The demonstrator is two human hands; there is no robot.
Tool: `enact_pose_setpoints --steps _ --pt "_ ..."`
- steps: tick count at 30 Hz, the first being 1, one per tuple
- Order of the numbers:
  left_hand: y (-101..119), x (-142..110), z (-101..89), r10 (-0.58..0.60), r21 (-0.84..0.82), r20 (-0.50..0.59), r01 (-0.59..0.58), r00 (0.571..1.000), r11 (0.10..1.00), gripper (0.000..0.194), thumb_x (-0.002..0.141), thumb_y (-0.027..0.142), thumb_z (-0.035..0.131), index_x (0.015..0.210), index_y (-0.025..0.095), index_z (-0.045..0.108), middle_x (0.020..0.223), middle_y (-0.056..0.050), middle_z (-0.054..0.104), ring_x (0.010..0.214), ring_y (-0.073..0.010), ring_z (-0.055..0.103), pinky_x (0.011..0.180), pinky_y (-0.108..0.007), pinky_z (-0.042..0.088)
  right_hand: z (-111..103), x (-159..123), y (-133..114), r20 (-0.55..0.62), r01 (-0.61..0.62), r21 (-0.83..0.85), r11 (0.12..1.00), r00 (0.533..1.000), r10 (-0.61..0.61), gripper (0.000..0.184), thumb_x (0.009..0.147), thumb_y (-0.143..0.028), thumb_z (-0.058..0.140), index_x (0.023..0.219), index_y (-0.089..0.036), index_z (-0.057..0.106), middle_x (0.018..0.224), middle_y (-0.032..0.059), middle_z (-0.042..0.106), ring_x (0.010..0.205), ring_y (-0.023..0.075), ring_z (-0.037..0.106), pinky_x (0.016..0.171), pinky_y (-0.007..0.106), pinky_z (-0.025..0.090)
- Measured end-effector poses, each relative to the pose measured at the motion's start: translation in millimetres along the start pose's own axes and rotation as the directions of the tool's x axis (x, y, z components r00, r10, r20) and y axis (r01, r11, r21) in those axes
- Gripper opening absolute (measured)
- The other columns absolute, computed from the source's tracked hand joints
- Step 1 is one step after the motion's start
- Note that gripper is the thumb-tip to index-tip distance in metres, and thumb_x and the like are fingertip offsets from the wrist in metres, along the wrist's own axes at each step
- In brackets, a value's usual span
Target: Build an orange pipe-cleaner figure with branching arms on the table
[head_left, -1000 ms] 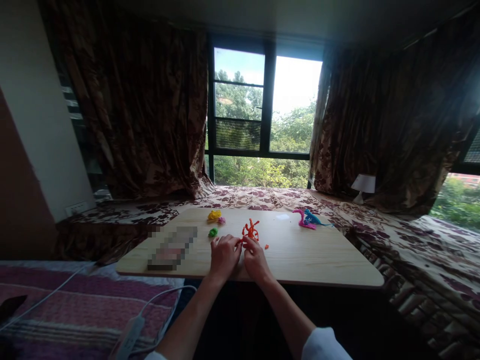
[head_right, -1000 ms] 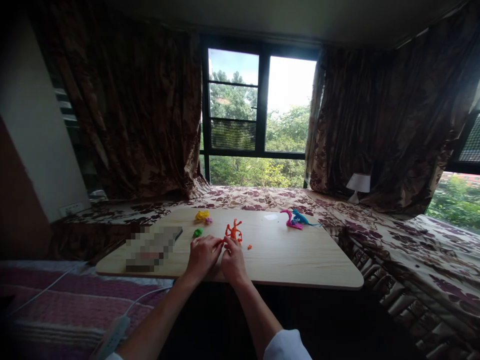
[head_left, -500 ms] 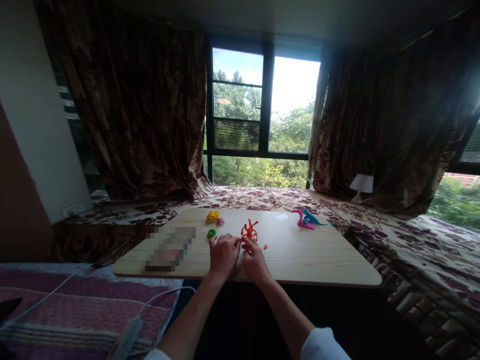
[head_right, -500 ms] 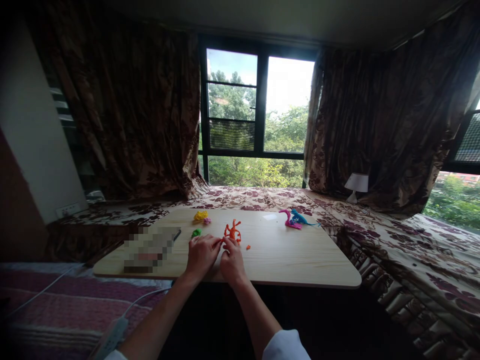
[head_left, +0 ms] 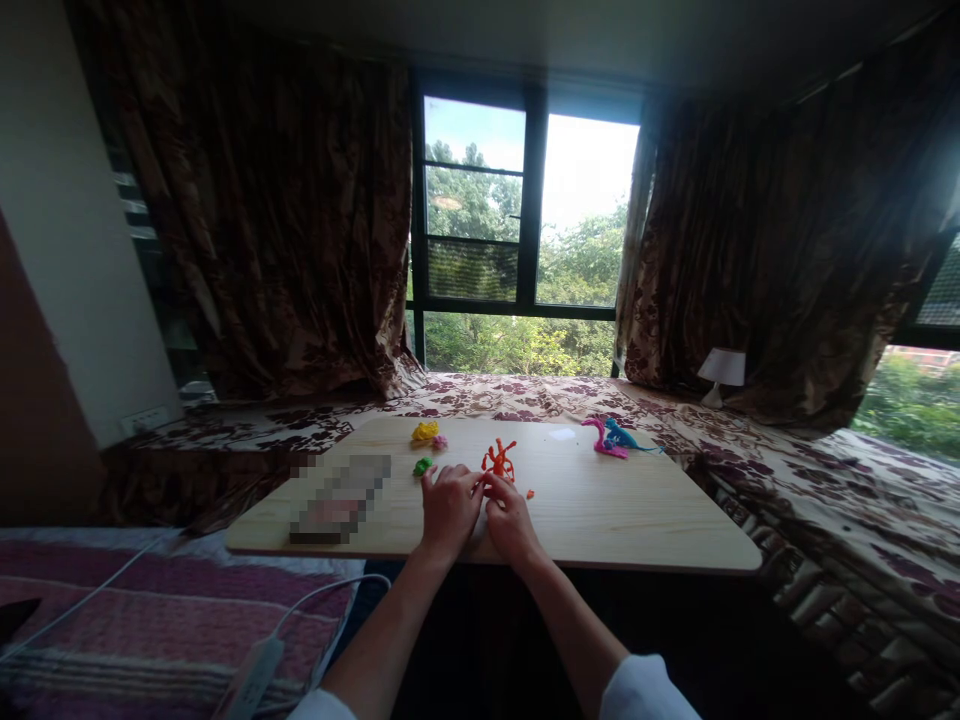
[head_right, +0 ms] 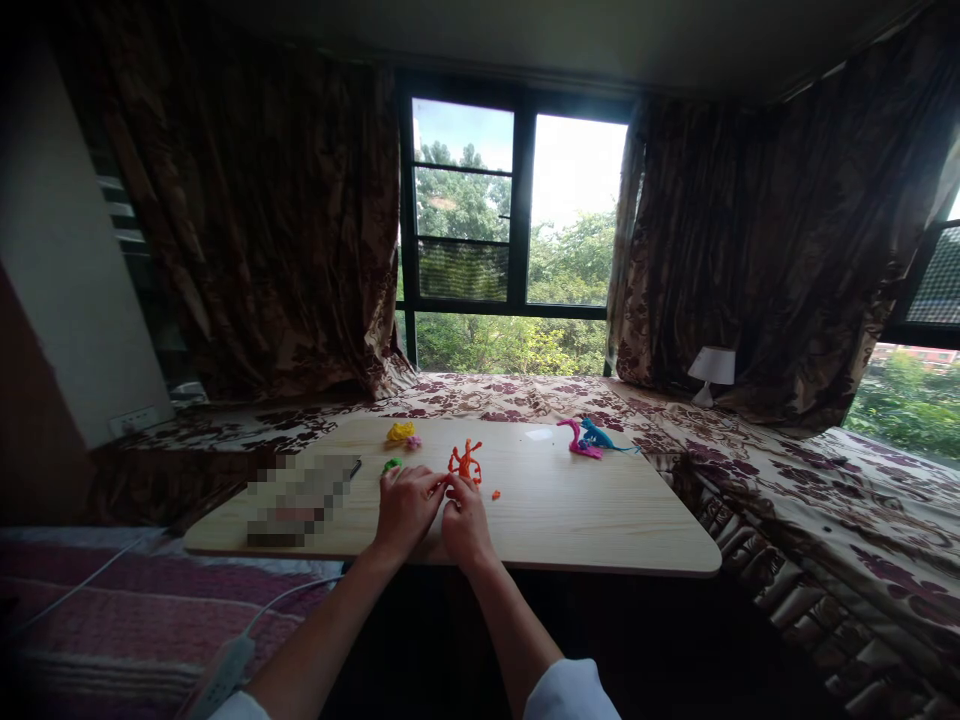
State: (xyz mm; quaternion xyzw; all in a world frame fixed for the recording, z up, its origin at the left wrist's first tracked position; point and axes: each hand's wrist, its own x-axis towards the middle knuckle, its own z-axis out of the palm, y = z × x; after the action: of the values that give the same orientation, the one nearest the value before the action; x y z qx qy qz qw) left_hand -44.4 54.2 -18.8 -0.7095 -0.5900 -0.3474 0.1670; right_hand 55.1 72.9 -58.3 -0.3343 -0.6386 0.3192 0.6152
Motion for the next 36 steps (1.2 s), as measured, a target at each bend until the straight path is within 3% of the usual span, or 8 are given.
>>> enact_pose_setpoints --steps 6,13,18,26,36 --pt "-4 -6 -0.8 -0.04 0.025 -0.006 0.04 0.999 0.999 0.023 0.077 0.027 0.048 0.095 0.026 0.063 0.089 -0.005 0.063 0.091 -0.0223 0.051 0.095 -0.042 0.021 1 0 6 -0.012 -0.041 0.016 0.999 0.999 0.041 0.045 0.065 -0.009 0.041 0.104 -0.02 0.06 0.108 0.0059 0.058 0.091 0.0163 0.058 0.083 0.03 0.046" --pt "-1 -9 -3.5 -0.04 0.069 -0.029 0.042 0.999 0.997 0.021 0.079 0.03 0.044 0.073 0.021 0.062 0.079 -0.006 0.061 0.086 -0.0223 0.052 0.094 -0.043 0.022 1 0 4 -0.013 -0.041 -0.014 0.999 0.999 0.041 0.044 0.065 -0.009 0.041 0.104 -0.019 0.06 0.109 0.0066 0.057 0.091 0.0157 0.058 0.086 0.03 0.044" --pt "3 -3 -4.8 -0.02 0.101 -0.028 0.022 0.999 0.995 0.024 0.08 0.03 0.041 0.074 0.02 0.062 0.079 -0.007 0.061 0.086 -0.0227 0.052 0.094 -0.043 0.021 1 0 2 -0.033 -0.02 -0.038 0.999 0.999 0.019 0.045 0.063 -0.008 0.042 0.102 -0.02 0.062 0.107 0.0061 0.058 0.099 0.0178 0.054 0.088 0.032 0.043" --pt "-2 0 -5.9 0.051 0.16 -0.018 -0.048 0.999 0.986 0.018 0.077 0.028 0.045 0.075 0.02 0.061 0.081 -0.007 0.06 0.086 -0.0236 0.05 0.094 -0.045 0.02 1 0 5 -0.013 -0.026 0.004 1.0 1.0 0.026 0.044 0.065 -0.009 0.04 0.103 -0.018 0.06 0.108 0.0074 0.056 0.087 0.0159 0.059 0.083 0.029 0.046" --pt "-2 -1 -4.6 0.037 0.139 0.0 -0.037 0.999 0.99 0.019 0.078 0.026 0.045 0.077 0.021 0.064 0.08 -0.007 0.06 0.086 -0.0233 0.051 0.095 -0.045 0.019 1 -1 0 -0.01 -0.046 -0.015 0.999 0.999 0.045 0.044 0.065 -0.009 0.041 0.104 -0.017 0.06 0.107 0.0081 0.056 0.086 0.0157 0.059 0.079 0.028 0.048"
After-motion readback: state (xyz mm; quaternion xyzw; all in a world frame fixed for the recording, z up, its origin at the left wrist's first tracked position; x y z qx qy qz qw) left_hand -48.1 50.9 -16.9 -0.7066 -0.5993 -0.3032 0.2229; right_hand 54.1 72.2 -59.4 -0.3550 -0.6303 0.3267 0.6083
